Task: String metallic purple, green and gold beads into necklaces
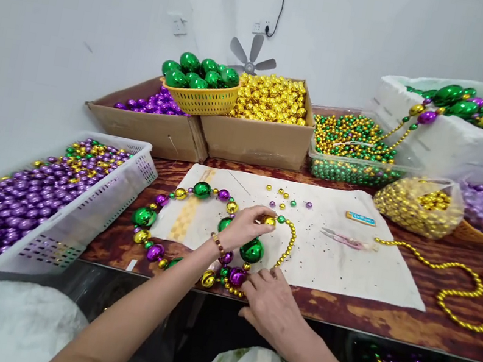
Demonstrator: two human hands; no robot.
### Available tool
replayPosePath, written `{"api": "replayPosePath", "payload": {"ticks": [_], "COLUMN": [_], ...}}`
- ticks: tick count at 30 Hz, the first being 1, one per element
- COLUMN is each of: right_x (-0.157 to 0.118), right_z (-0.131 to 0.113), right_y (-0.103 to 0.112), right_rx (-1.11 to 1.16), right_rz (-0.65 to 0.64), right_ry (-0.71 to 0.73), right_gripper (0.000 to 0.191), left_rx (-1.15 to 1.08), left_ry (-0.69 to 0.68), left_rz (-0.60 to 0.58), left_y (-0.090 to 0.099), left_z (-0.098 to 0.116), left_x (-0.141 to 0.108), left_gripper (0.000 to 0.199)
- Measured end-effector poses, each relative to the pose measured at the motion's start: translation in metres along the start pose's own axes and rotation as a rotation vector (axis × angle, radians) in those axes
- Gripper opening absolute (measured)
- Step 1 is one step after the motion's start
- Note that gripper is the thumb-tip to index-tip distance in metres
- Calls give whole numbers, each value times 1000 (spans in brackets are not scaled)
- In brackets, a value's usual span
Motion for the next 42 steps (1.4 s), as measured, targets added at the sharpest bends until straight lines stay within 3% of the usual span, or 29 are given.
{"api": "replayPosePath", "payload": {"ticks": [4,7,11,14,16,18,21,25,27,31,35,38,40,42], "right_x": [-5,-8,8,36,56,73,86,99,117,167,206,226,235,237], "right_z": [-3,-5,7,31,46,58,68,71,64,22,-20,-48,-61,-66], "right_y": [-15,1,44,72,84,95,115,169,210,305,377,417,437,450], "right_rx": [-71,-69,126,503,699,765,773,731,688,591,690,798,830,821], "right_rz": [-9,-11,-5,56,65,29,-82,-102,-11,322,579,643,668,682], "right_ry": [-25,-29,-203,-414,-476,-462,-407,-379,-344,-143,-143,-127,-124,-161], "right_gripper": [12,12,17,21,25,23,20,17,14,16,21,21,28,30], "left_rx": [198,216,194,79,34,27,20,0,-45,-216,-278,-214,-196,-207], "left_ry": [-54,-41,-38,19,64,63,-33,-151,-197,-289,-401,-480,-449,-320], "left_rz": [-168,-226,-334,-499,-542,-469,-226,-47,-3,92,157,257,326,339], "left_y": [-26,-28,-3,21,37,54,82,112,122,138,149,161,167,164], "left_z": [-7,-9,11,41,58,71,89,119,140,190,223,216,189,147], "left_x": [13,15,3,-17,-27,-26,-11,8,16,29,29,21,14,8], "left_gripper": [30,38,37,39,41,35,29,29,27,23,27,31,36,42]}}
Point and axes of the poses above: each hand's wrist, its own x-axis towards the middle knuckle, its own y-axis out of the back of the hand, z = x × y, the point moved 6 cm from there along x, towards the middle knuckle, and after that the axes turned 13 degrees about z, right-handed, at the moved point
